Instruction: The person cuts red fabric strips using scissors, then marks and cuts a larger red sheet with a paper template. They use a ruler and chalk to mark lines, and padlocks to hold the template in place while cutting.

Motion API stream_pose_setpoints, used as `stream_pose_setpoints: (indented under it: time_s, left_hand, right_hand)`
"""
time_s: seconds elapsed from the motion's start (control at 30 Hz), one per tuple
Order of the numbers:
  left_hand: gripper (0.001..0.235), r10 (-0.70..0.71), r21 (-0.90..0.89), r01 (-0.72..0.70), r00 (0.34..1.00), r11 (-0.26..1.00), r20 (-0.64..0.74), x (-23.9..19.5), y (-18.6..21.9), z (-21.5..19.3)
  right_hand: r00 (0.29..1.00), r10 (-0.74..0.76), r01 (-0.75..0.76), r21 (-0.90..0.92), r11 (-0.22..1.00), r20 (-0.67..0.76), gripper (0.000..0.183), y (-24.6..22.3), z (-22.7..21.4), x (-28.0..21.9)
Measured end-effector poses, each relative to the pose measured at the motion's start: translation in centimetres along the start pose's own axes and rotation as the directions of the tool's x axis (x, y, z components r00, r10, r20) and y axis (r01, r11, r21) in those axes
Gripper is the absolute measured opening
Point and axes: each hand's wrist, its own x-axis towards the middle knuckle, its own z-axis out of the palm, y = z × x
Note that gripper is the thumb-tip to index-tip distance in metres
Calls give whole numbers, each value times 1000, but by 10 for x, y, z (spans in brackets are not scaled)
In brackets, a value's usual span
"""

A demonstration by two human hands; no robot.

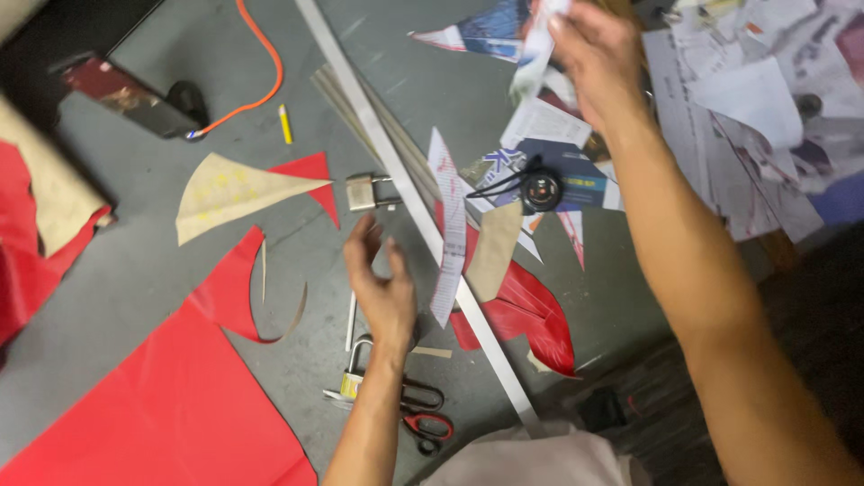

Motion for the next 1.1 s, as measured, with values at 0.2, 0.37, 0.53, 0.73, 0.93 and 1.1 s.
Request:
stream_pose_setpoints:
  time_s: [0.2, 0.37, 0.53, 0.73, 0.93, 1.1]
  left_hand:
    - [39, 152, -179, -144, 988, 973, 31, 19, 40, 20]
    - [58, 242, -404, -123, 935, 907, 259, 14, 51, -1]
    - [72, 110, -519, 142, 899, 843, 424, -26, 22, -63]
    - [45, 58, -461, 225, 851, 858, 522, -98, -45, -158]
    - [25, -291, -312, 483, 816, 818, 499, -146, -122, -238]
    - [37, -247, -574, 393, 915, 718, 318, -148, -161, -294]
  right_hand:
    - [947, 28, -68, 117, 991, 320, 50, -60, 80, -80]
    - [891, 36, -71, 60, 996, 453, 60, -78, 140, -135]
    - [880, 61, -114, 85, 990, 472, 59, -77, 190, -186]
    - [879, 129, -182, 74, 980, 460, 60, -70, 268, -245]
    - [800, 191, -209, -34, 977, 569, 29, -29, 351, -316]
    - [722, 411, -423, -114, 899, 557, 28, 8, 389, -365]
